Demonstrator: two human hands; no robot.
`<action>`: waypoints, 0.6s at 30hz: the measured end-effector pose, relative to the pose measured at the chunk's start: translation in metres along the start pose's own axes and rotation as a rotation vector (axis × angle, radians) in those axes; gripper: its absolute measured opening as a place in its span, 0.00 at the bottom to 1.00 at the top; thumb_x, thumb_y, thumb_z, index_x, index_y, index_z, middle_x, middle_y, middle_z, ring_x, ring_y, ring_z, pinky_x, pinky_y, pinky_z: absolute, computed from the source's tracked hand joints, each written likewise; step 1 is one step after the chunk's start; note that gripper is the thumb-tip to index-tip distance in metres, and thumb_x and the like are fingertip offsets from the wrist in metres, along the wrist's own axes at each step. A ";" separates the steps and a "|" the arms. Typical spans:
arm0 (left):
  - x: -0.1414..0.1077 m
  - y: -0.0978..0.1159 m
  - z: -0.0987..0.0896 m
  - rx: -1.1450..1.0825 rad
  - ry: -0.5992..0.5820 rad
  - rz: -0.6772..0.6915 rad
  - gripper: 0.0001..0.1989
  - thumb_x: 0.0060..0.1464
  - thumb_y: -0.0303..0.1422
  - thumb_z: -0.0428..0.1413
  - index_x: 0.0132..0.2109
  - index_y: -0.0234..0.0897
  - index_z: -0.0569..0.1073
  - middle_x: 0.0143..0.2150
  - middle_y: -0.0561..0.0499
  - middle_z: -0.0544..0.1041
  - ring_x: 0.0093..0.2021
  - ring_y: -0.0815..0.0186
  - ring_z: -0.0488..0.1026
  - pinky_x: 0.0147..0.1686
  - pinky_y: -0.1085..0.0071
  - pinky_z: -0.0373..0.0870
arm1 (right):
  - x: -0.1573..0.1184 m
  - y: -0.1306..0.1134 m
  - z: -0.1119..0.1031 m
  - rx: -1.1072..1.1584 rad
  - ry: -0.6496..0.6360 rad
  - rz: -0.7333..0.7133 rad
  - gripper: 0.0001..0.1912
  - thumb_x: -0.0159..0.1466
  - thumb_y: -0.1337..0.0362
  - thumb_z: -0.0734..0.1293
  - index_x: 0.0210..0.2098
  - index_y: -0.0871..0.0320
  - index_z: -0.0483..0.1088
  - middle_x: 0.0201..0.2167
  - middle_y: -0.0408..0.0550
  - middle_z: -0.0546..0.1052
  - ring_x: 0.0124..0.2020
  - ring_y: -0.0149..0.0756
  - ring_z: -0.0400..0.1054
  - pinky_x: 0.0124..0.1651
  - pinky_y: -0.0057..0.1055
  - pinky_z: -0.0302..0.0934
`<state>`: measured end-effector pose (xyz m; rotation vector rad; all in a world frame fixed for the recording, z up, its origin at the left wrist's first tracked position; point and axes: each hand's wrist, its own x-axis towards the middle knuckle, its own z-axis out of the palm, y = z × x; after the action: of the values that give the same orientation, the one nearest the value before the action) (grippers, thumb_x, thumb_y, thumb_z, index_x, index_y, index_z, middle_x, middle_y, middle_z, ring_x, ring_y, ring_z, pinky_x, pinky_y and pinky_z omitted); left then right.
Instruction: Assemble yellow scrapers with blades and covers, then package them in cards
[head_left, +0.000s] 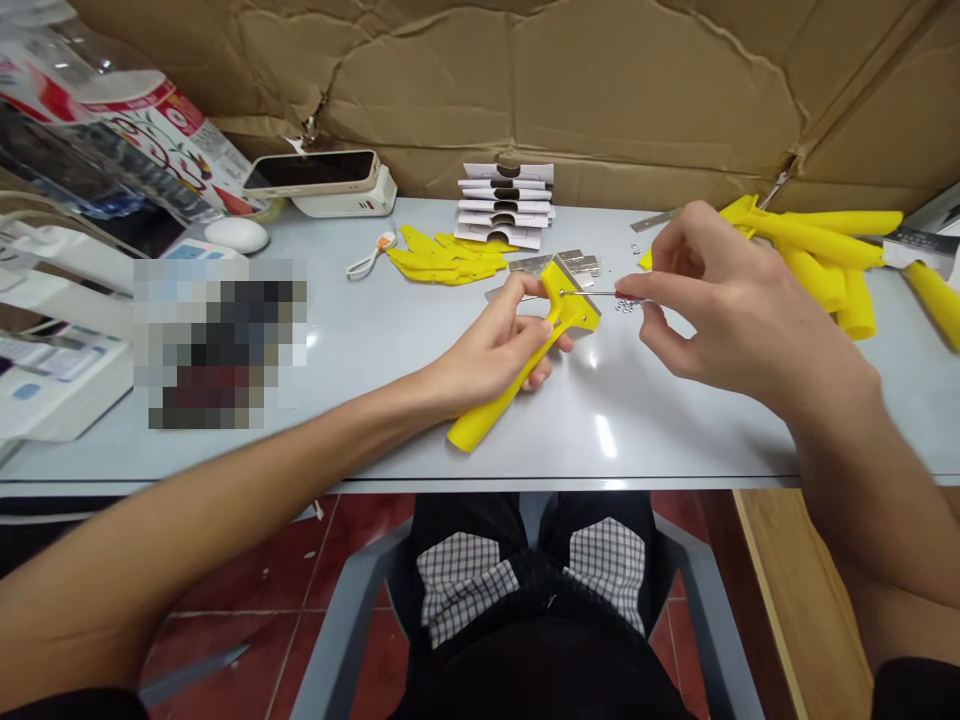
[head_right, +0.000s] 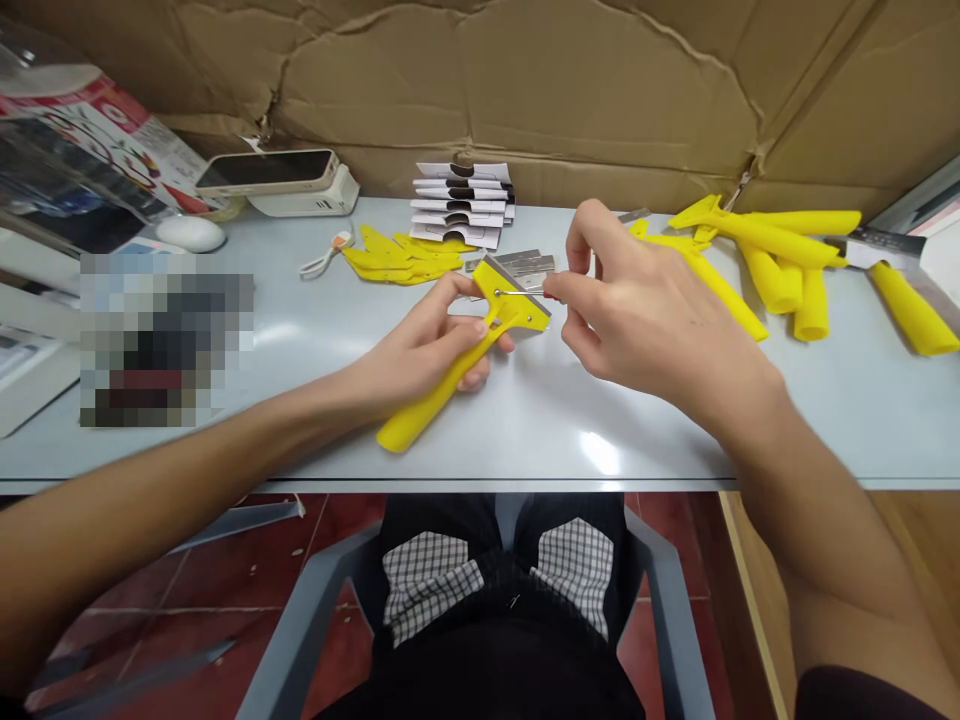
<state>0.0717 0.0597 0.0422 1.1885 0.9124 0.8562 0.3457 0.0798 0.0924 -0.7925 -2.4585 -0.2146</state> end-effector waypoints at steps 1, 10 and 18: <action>0.000 0.000 0.000 0.006 0.008 0.002 0.14 0.74 0.29 0.60 0.55 0.45 0.61 0.44 0.49 0.84 0.25 0.72 0.72 0.28 0.69 0.67 | 0.000 0.000 0.001 -0.030 0.014 -0.022 0.14 0.75 0.67 0.68 0.54 0.47 0.83 0.49 0.51 0.80 0.37 0.43 0.76 0.35 0.42 0.71; 0.000 0.001 0.001 0.043 -0.001 0.011 0.12 0.75 0.29 0.57 0.55 0.45 0.60 0.42 0.51 0.83 0.24 0.72 0.72 0.28 0.69 0.68 | 0.012 -0.002 0.006 0.087 0.311 -0.135 0.06 0.75 0.67 0.71 0.47 0.51 0.80 0.41 0.46 0.83 0.35 0.37 0.76 0.35 0.38 0.69; 0.001 0.000 0.001 -0.011 0.019 -0.006 0.13 0.74 0.29 0.58 0.55 0.44 0.60 0.42 0.50 0.83 0.24 0.72 0.71 0.28 0.68 0.67 | 0.012 -0.002 0.005 0.109 0.215 -0.079 0.08 0.73 0.68 0.67 0.49 0.50 0.74 0.45 0.49 0.79 0.40 0.40 0.77 0.40 0.39 0.72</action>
<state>0.0732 0.0606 0.0421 1.1699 0.9253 0.8681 0.3337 0.0855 0.0948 -0.5942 -2.2791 -0.1834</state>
